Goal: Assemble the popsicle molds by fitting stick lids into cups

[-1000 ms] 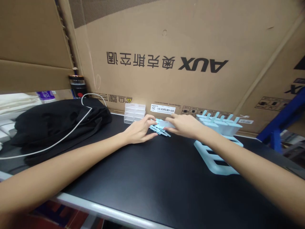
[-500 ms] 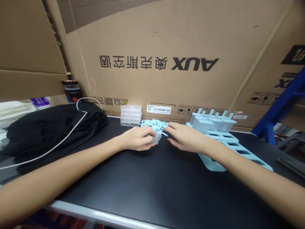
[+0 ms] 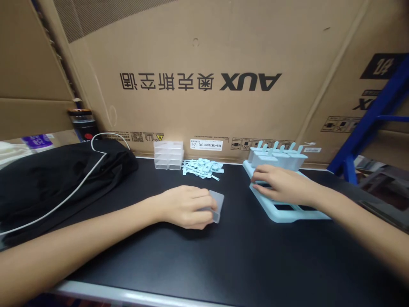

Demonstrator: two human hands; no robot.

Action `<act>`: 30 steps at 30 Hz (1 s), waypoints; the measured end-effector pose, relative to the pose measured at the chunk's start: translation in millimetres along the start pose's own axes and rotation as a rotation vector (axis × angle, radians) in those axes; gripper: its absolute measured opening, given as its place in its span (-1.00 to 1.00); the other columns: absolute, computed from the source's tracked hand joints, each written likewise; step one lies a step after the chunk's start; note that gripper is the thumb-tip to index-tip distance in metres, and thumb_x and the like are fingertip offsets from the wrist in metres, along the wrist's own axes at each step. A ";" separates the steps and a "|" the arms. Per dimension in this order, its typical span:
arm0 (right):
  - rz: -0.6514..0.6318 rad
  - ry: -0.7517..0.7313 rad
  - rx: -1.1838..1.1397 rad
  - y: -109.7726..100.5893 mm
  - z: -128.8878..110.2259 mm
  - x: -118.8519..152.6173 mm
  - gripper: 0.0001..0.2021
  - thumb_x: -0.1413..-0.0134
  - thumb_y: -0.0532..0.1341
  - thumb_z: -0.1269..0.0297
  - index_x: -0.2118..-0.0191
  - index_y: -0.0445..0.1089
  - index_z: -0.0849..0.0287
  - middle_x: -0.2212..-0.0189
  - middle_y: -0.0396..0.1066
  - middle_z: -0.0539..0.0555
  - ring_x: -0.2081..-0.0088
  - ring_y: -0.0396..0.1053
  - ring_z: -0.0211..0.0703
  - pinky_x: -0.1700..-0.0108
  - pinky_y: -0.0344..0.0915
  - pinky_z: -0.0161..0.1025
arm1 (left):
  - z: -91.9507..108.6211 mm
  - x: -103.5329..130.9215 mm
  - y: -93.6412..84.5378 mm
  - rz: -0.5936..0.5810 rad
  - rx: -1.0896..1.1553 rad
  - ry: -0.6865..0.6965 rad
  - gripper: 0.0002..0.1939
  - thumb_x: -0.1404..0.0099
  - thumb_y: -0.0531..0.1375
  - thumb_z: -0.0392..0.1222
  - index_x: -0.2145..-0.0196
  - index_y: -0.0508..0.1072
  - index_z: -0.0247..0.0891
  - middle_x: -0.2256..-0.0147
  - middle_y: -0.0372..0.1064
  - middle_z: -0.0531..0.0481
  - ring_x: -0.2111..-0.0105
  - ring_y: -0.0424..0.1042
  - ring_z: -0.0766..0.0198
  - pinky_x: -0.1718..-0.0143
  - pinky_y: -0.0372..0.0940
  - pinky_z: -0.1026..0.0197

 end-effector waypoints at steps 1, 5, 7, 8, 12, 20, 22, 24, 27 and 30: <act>-0.010 -0.016 -0.003 3.5 -3.6 -1.7 -0.70 -0.29 0.05 0.12 0.19 0.49 0.13 0.19 0.40 0.17 0.22 0.41 -0.06 0.19 0.30 -0.13 | -0.2 -6.8 4.3 -0.005 0.010 -0.001 -0.90 -0.36 0.18 -0.21 0.34 0.38 -0.21 0.17 0.43 -0.06 0.26 0.44 0.23 0.33 0.39 0.18; -0.019 -0.053 -0.024 10.5 -9.1 -0.3 -0.71 -0.30 0.05 0.14 0.17 0.47 0.13 0.16 0.40 0.17 0.18 0.40 -0.04 0.11 0.30 -0.10 | -6.0 -6.5 5.2 -0.048 0.060 -0.059 -0.91 -0.37 0.16 -0.20 0.32 0.37 -0.19 0.17 0.42 -0.06 0.26 0.41 0.23 0.35 0.36 0.19; -0.011 -0.040 -0.022 9.6 -5.8 4.8 -0.70 -0.31 0.04 0.13 0.16 0.46 0.13 0.15 0.40 0.17 0.17 0.40 -0.04 0.11 0.29 -0.10 | -10.5 10.7 -2.1 -0.072 0.075 -0.111 -0.95 -0.37 0.17 -0.20 0.28 0.38 -0.18 0.18 0.42 -0.06 0.24 0.42 0.23 0.32 0.35 0.20; -0.008 -0.021 -0.016 8.7 -2.5 7.7 -0.69 -0.31 0.03 0.11 0.15 0.46 0.13 0.14 0.40 0.17 0.17 0.40 -0.03 0.12 0.29 -0.10 | -13.4 22.0 -5.7 -0.089 0.081 -0.144 -0.98 -0.37 0.18 -0.21 0.24 0.38 -0.17 0.18 0.42 -0.06 0.23 0.42 0.24 0.31 0.35 0.21; 0.038 0.159 0.006 4.1 22.5 19.7 -0.65 -0.28 0.02 0.03 0.14 0.44 0.12 0.14 0.41 0.17 0.17 0.41 0.00 0.20 0.29 -0.12 | -31.4 66.1 -17.5 -0.125 0.114 -0.327 -0.85 -0.36 0.17 -0.20 0.11 0.36 -0.17 0.16 0.41 -0.07 0.19 0.43 0.23 0.27 0.35 0.24; 0.189 0.541 -0.054 15.1 87.4 35.2 -0.70 -0.16 0.06 -0.01 0.35 0.30 0.12 0.35 0.47 0.15 0.31 0.41 0.00 0.26 0.25 -0.13 | -75.7 104.8 -9.9 -0.265 0.302 -0.700 -0.76 -0.38 0.14 -0.08 0.03 0.38 -0.15 0.10 0.36 -0.05 0.10 0.39 0.19 0.09 0.34 0.21; 0.216 0.637 -0.084 17.6 98.4 36.9 -0.71 -0.11 0.07 -0.02 0.37 0.28 0.11 0.39 0.48 0.15 0.33 0.42 0.02 0.26 0.25 -0.12 | -82.1 111.5 -7.8 -0.282 0.333 -0.739 -0.76 -0.38 0.15 -0.06 0.04 0.41 -0.12 0.08 0.34 -0.03 0.09 0.38 0.19 0.04 0.32 0.18; 0.237 0.711 -0.119 17.5 104.8 37.0 -0.70 -0.09 0.08 -0.03 0.35 0.29 0.12 0.39 0.49 0.15 0.32 0.44 0.04 0.24 0.26 -0.11 | -86.9 117.6 -5.9 -0.300 0.339 -0.762 -0.76 -0.39 0.14 -0.03 0.04 0.42 -0.11 0.06 0.32 -0.03 0.07 0.36 0.17 0.00 0.31 0.15; 0.244 0.780 -0.154 13.8 107.4 34.4 -0.68 -0.06 0.08 -0.01 0.27 0.35 0.14 0.34 0.51 0.16 0.27 0.46 0.06 0.20 0.28 -0.10 | -92.0 122.9 -4.2 -0.304 0.327 -0.781 -0.72 -0.41 0.11 0.02 0.01 0.41 -0.11 0.03 0.29 -0.06 0.03 0.32 0.13 -0.05 0.28 0.09; 0.231 0.797 -0.172 10.4 104.1 27.6 -0.67 -0.05 0.08 0.04 0.20 0.39 0.16 0.28 0.52 0.17 0.22 0.47 0.06 0.15 0.30 -0.11 | -94.2 123.8 -2.8 -0.305 0.319 -0.794 -0.68 -0.42 0.08 0.06 -0.01 0.40 -0.11 -0.01 0.27 -0.09 -0.01 0.30 0.10 -0.09 0.26 0.06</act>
Point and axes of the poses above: each hand's wrist, its own x-axis away from the middle knuckle, its own y-axis out of the palm, z = x × y, the point moved 7 cm from there along -x, towards the middle knuckle
